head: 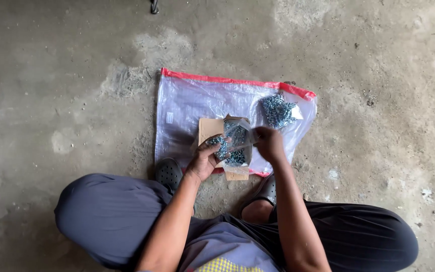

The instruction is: The person sits on the floor and sorts small metal screws from a cardboard box into a clear plastic bag. They repeatedly scoop screws with their hands and transfer them into the bag, which is placed on a larger plastic sheet.

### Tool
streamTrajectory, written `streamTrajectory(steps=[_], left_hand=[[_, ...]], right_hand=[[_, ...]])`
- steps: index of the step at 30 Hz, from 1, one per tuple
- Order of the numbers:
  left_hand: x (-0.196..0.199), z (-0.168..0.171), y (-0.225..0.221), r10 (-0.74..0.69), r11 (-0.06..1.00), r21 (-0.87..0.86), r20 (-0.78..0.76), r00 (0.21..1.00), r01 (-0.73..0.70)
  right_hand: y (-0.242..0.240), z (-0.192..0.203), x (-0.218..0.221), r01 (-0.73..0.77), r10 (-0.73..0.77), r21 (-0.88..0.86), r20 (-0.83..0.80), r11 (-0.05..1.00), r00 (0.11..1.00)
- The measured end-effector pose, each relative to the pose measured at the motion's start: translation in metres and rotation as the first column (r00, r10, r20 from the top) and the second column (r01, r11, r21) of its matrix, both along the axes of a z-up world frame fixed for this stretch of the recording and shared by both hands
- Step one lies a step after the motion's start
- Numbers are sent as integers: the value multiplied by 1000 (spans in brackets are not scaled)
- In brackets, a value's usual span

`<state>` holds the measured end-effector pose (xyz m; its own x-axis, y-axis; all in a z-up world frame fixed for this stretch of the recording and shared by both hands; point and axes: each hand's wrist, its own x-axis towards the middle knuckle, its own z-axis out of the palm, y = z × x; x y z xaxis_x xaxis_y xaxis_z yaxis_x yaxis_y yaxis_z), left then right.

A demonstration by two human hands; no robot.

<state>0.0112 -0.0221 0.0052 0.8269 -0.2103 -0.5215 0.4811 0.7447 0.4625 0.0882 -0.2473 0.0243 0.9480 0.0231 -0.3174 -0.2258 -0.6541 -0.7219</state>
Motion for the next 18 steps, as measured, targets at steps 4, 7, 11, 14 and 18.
streamTrajectory(steps=[4,7,11,14,18], left_hand=[[-6,32,-4,39,996,82,10,999,-40],[-7,19,-3,78,989,124,-8,997,-77],[-3,2,7,56,990,132,-48,997,-49],[-4,-1,11,58,991,121,-70,996,-50],[-1,-3,13,63,992,118,-84,994,-53]], right_hand=[[16,-171,-35,-451,774,-808,9,379,633],[25,-219,-57,-400,425,-247,58,883,903],[38,-226,-68,-434,476,-532,-66,727,877],[49,-212,-67,-500,517,-662,-193,559,834],[61,-216,-59,-505,491,-651,-226,567,841]])
